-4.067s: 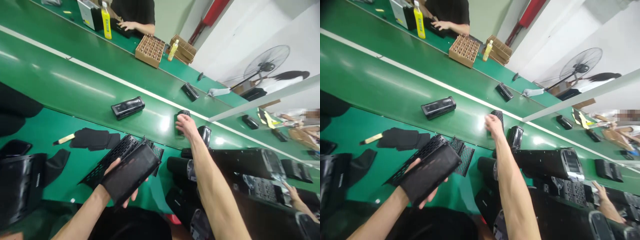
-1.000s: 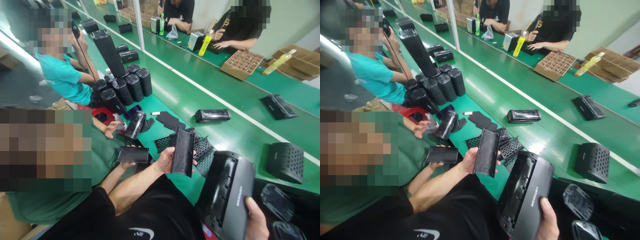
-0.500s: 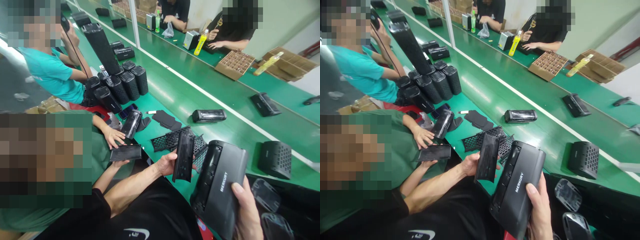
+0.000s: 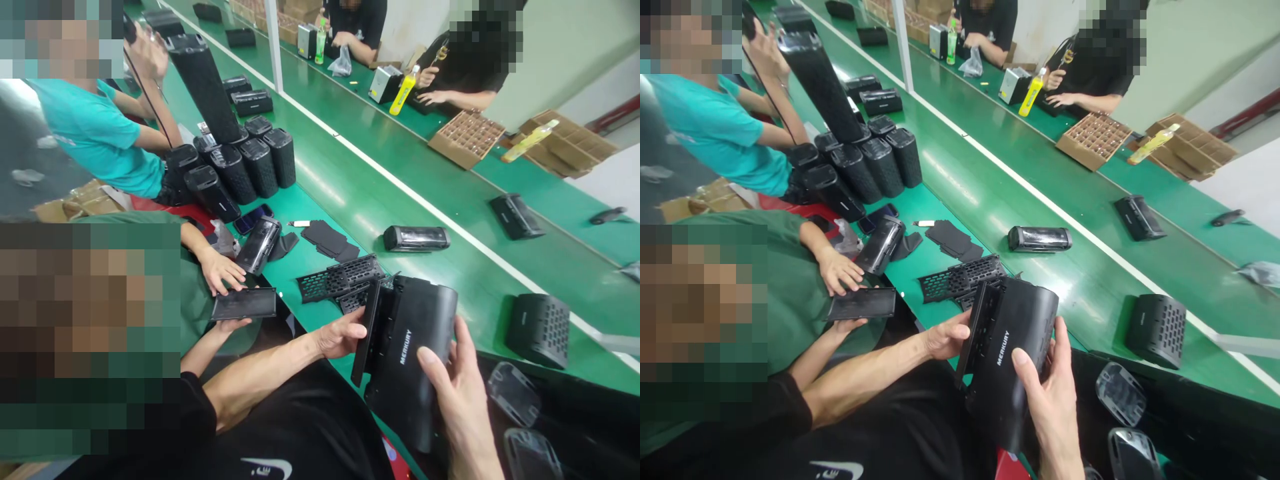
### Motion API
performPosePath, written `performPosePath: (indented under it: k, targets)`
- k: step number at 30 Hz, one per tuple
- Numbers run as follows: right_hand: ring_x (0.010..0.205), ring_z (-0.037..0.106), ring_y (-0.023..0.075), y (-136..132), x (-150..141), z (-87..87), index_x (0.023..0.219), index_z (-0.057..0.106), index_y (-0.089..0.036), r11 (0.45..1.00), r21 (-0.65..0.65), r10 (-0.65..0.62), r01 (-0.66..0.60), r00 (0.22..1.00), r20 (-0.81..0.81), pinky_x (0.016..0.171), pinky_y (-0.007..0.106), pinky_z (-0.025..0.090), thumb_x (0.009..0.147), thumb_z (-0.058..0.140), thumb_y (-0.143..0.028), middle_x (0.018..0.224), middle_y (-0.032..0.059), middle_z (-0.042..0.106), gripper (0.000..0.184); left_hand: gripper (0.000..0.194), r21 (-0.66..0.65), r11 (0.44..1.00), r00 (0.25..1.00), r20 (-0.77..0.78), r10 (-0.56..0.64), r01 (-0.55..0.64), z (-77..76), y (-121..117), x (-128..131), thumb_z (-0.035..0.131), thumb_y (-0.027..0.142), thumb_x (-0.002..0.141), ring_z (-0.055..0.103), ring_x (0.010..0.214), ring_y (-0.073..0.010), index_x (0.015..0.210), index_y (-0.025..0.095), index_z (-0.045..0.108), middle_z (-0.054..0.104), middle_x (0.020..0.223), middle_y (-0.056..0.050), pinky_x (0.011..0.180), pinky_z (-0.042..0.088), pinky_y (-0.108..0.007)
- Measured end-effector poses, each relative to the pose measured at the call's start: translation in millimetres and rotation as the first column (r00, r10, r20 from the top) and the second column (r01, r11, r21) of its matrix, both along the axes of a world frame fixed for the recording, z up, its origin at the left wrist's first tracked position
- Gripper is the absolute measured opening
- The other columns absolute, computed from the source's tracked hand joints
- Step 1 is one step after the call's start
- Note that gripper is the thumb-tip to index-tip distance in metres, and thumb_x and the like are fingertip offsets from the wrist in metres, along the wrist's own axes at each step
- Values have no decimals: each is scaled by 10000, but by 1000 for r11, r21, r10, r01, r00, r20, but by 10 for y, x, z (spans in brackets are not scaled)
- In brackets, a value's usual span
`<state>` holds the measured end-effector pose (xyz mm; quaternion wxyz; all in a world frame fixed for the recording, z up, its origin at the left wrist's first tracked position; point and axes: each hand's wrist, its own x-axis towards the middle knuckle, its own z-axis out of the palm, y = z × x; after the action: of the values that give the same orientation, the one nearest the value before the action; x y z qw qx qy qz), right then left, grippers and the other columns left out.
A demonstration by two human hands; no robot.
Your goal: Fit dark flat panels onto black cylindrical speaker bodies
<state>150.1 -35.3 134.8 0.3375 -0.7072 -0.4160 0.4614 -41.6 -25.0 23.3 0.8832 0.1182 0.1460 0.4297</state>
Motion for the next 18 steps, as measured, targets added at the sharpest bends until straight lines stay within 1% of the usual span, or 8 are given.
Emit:
performPosePath:
  k: [4, 9, 13, 18]
  targets:
    - [1381, 527, 424, 22, -15, 9, 1672, 267, -313, 1000, -5, 28, -27, 998, 49, 1157, 603, 380, 694, 831, -673, 1539, 131, 529, 1186, 798, 33, 999, 1000, -23, -21, 22, 49, 33, 41, 875, 384, 676, 712, 899, -209, 1413, 233, 609, 728, 1159, -89, 761, 558, -287]
    - [1394, 517, 426, 38, -4, -7, 1678, 255, -295, 999, -6, 49, -48, 995, 93, 1149, 586, 398, 726, 806, -691, 1568, 142, 504, 1169, 807, 47, 998, 998, -50, -35, 37, 69, 48, 78, 880, 367, 677, 704, 924, -200, 1423, 259, 592, 719, 1176, -75, 761, 547, -276]
    - [1401, 510, 433, 44, 40, -70, 1678, 257, -296, 997, -11, 76, -75, 988, 133, 1153, 598, 392, 731, 792, -710, 1572, 142, 501, 1164, 820, 23, 999, 996, -76, -41, 43, 43, 36, 111, 890, 361, 671, 703, 948, -209, 1429, 282, 588, 715, 1176, -66, 766, 537, -278]
    - [1386, 533, 425, 25, 79, -141, 1675, 266, -328, 995, -37, 98, -94, 983, 153, 1144, 596, 410, 766, 770, -695, 1568, 113, 516, 1102, 858, 16, 998, 994, -98, -56, 58, -20, 29, 154, 910, 384, 653, 688, 988, -201, 1446, 298, 592, 698, 1214, -60, 810, 541, -286]
